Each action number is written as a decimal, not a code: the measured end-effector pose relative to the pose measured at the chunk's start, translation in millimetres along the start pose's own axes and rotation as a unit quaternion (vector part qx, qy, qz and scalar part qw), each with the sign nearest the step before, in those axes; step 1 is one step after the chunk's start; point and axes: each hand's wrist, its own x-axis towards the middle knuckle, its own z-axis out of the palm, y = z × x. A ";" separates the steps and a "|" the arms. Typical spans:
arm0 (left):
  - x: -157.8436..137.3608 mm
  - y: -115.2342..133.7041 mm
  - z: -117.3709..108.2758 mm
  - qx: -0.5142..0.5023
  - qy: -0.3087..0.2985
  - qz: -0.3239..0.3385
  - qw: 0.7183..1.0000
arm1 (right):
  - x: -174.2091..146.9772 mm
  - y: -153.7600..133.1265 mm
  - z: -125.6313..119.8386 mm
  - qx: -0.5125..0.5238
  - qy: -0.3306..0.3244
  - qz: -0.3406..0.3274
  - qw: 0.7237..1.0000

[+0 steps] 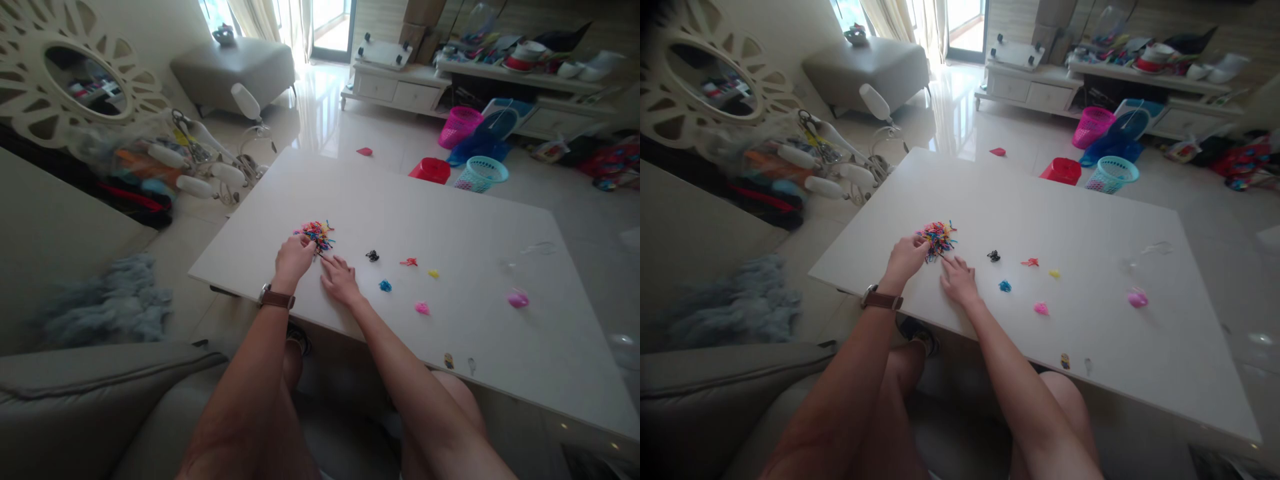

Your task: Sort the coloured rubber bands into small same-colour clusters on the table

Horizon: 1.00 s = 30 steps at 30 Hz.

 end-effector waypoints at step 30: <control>7.2 12.2 12.5 0.049 -0.050 -0.022 0.997 | -47.2 78.3 -70.7 -0.099 0.057 0.090 0.989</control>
